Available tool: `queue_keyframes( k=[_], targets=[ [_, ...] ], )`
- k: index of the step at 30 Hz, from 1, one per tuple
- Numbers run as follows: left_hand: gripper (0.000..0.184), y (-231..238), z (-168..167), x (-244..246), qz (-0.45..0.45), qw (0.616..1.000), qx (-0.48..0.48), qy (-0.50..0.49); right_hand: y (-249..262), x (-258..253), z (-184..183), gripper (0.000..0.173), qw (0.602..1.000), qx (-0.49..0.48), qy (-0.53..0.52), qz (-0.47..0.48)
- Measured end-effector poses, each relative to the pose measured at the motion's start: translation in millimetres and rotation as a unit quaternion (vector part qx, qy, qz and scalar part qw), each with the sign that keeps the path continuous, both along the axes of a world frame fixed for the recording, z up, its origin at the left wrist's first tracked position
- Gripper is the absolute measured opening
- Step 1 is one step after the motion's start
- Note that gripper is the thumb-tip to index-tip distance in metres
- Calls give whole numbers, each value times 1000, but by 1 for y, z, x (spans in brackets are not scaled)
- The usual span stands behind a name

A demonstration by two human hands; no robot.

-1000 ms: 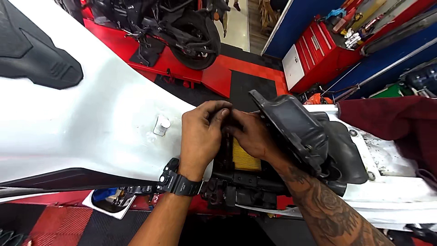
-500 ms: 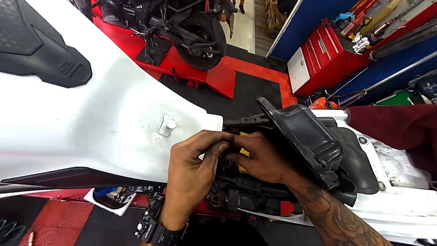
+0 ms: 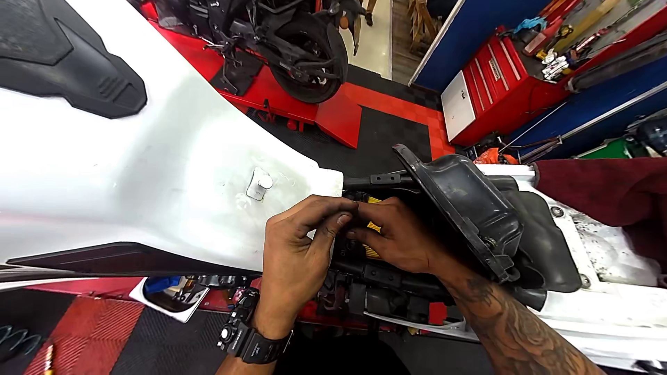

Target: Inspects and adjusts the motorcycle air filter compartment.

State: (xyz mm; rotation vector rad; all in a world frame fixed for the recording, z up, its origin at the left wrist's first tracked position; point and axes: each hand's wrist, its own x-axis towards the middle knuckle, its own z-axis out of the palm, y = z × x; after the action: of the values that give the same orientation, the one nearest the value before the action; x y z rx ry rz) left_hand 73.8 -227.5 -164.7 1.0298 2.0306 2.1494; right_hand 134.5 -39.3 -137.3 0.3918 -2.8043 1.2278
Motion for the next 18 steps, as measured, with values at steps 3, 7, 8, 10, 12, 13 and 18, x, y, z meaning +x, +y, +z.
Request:
queue_keyframes(
  k=[3, 7, 8, 10, 12, 13, 18],
  targets=[
    [15, -1, -1, 1, -6, 1000, 1, 5, 1, 1, 0, 9, 1000, 7, 1, 6],
    [16, -4, -2, 4, -6, 1000, -8, 5, 4, 1, -2, 7, 998, 56, 14, 11],
    [16, -4, -2, 5, -6, 1000, -13, 4, 3, 1, -2, 7, 998, 58, 16, 12],
    [16, -6, -2, 6, -13, 1000, -20, 4, 2, 1, -3, 6, 998, 55, 18, 13],
    [17, -8, -1, 6, -26, 999, -27, 11, 3, 2, -3, 7, 997, 71, 15, 16],
    [17, -8, 0, 5, -31, 999, -30, 16, 4, 2, -3, 8, 996, 82, 12, 16],
    [19, -4, 0, 8, -22, 1000, -11, -7, 3, 2, -3, 8, 996, 82, 30, 4]
  ],
)
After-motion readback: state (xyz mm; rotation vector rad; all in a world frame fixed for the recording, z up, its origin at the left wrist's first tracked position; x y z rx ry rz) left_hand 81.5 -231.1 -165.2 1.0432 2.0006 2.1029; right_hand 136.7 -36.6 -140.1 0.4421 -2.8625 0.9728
